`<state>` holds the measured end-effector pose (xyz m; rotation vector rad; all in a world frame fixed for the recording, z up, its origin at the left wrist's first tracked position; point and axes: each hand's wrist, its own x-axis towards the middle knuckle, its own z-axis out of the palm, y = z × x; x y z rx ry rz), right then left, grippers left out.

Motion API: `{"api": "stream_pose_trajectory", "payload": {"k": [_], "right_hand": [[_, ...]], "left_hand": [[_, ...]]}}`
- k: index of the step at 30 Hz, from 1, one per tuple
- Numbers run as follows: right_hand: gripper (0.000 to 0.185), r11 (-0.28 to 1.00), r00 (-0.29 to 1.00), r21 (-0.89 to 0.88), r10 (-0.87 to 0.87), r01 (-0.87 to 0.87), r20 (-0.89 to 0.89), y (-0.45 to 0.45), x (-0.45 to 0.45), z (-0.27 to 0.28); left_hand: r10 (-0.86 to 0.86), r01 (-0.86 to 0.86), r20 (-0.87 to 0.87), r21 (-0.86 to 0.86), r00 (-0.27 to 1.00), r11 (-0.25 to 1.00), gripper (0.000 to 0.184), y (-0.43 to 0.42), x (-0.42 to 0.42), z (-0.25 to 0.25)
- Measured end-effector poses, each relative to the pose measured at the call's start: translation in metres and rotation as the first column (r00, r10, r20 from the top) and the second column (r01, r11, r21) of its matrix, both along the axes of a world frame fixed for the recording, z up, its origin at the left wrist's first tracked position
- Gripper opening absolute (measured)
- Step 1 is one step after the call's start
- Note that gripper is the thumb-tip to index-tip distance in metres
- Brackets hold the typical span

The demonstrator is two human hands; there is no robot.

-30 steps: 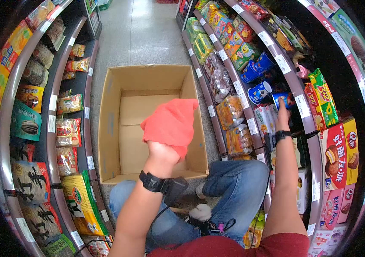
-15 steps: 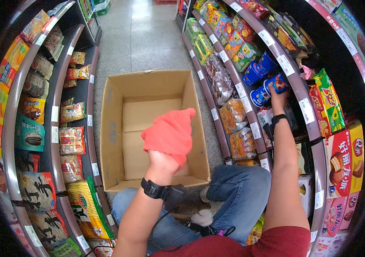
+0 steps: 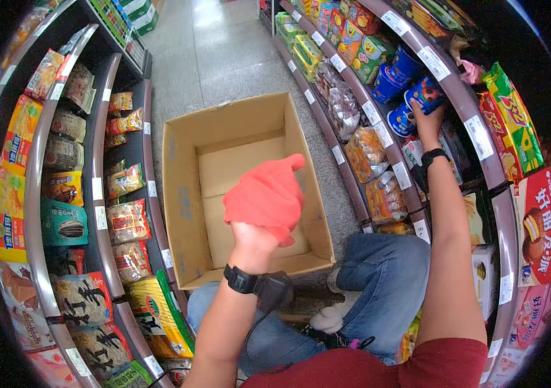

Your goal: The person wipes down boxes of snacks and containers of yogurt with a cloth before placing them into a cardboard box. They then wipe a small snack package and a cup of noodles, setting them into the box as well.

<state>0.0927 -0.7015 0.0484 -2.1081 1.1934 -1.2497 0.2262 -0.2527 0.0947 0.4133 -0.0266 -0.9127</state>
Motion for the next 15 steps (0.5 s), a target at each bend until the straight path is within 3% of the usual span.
{"api": "stream_pose_trajectory", "payload": {"k": [4,5,6,8,10,13,15], "right_hand": [[0.089,0.945,0.971,-0.285,-0.203,0.160,-0.129,0.019,-0.003,-0.009],[0.088,0.916,0.955,-0.359,-0.250,0.179,-0.160,0.026,-0.006,-0.014],[0.088,0.944,0.983,-0.314,-0.145,0.104,-0.109,0.048,-0.006,-0.002],[0.085,0.898,0.977,-0.437,-0.051,-0.046,-0.208,0.081,-0.006,0.015],[0.078,0.769,0.924,-0.580,0.035,-0.269,-0.381,0.093,-0.003,0.035],[0.069,0.653,0.787,-0.597,-0.004,-0.465,-0.617,0.103,0.014,0.057],[0.061,0.668,0.796,-0.612,-0.049,-0.423,-0.603,0.085,0.036,0.059]], "left_hand": [[-0.033,0.034,0.162,-0.003,0.986,0.999,0.064,0.002,0.002,-0.007],[-0.051,0.057,0.097,-0.067,0.994,0.996,0.060,0.002,0.002,-0.006],[-0.069,0.072,0.032,-0.129,0.997,0.989,0.057,0.004,0.002,-0.005],[-0.078,0.069,-0.038,-0.196,0.996,0.978,0.052,0.010,0.001,-0.009],[-0.064,0.054,-0.041,-0.218,0.997,0.974,0.051,0.009,0.004,-0.019],[0.000,0.003,0.030,-0.108,1.000,0.994,0.050,0.009,0.005,-0.020],[-0.023,0.033,0.100,-0.106,0.995,0.994,0.050,0.010,0.011,-0.024]]}}
